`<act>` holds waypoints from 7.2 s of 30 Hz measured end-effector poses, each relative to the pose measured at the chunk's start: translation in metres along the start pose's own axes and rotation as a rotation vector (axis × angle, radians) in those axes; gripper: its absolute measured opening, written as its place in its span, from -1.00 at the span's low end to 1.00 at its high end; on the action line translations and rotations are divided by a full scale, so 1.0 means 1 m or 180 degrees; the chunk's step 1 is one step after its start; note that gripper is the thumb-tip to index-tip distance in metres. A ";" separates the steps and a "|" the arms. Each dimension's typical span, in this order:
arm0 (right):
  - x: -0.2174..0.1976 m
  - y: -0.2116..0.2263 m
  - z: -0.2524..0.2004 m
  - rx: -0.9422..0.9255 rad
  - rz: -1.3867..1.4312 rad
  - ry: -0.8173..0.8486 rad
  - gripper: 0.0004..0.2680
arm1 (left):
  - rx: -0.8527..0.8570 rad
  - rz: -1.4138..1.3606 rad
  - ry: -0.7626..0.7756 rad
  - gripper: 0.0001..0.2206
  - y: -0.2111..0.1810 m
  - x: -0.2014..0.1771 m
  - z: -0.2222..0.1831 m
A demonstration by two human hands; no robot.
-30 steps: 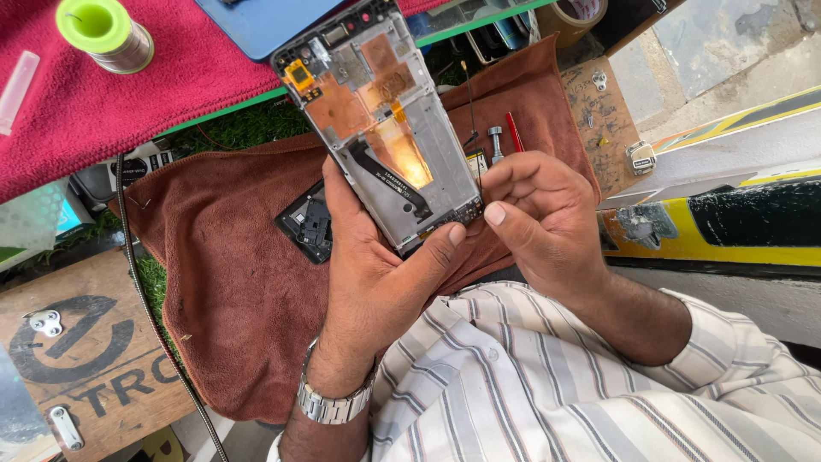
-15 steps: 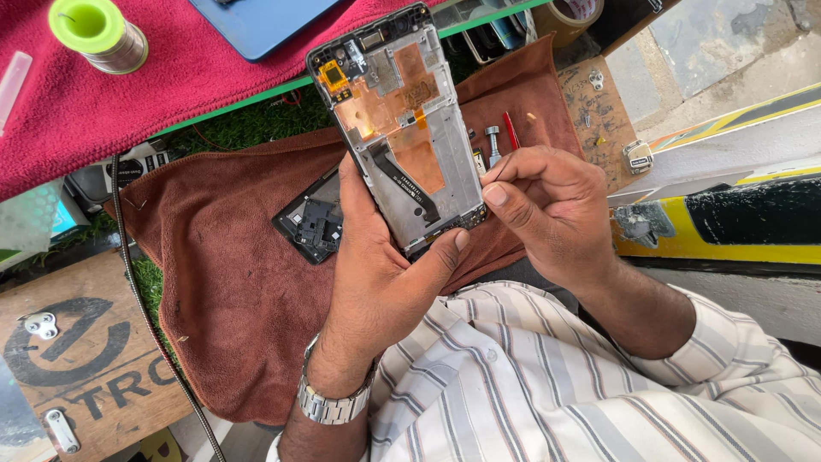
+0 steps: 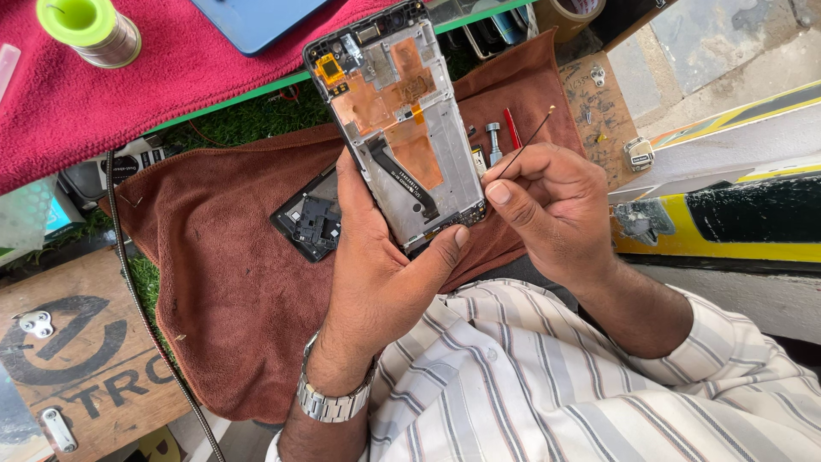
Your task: The person is repairing a disassembled mobile phone by hand. They carefully manipulate small internal components, including a flexible ribbon cable and a small black part, connecting them to the phone's internal frame and circuitry.
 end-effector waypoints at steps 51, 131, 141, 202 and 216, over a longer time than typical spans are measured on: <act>0.020 -0.010 0.000 0.1106 0.2173 -0.0003 -0.83 | 0.0587 0.1114 -0.0025 -0.28 0.000 0.006 -0.002; 0.014 -0.053 -0.003 0.1066 0.1767 0.0065 -0.83 | -0.0173 0.0426 -0.0176 -0.33 0.020 0.001 0.011; -0.044 -0.049 0.044 -0.0507 -0.2981 0.0885 -0.73 | 0.0105 0.0073 -0.1114 0.04 -0.014 -0.017 -0.002; 0.035 -0.107 0.071 0.1358 -0.0064 0.1027 -0.91 | 0.1313 -0.0469 -0.1483 -0.39 -0.038 -0.073 -0.037; 0.075 -0.076 0.071 0.0043 -0.2638 0.0847 -0.85 | 0.1256 -0.0612 -0.1288 -0.53 -0.038 -0.058 -0.022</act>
Point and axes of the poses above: each hand's wrist, its own z-axis towards the middle knuckle, its own x-axis out of the palm, y = z × x, the point moved 1 cm from there along z, towards the middle knuckle, and after that the axes turned 2 degrees about -z, right-handed, at the moved point
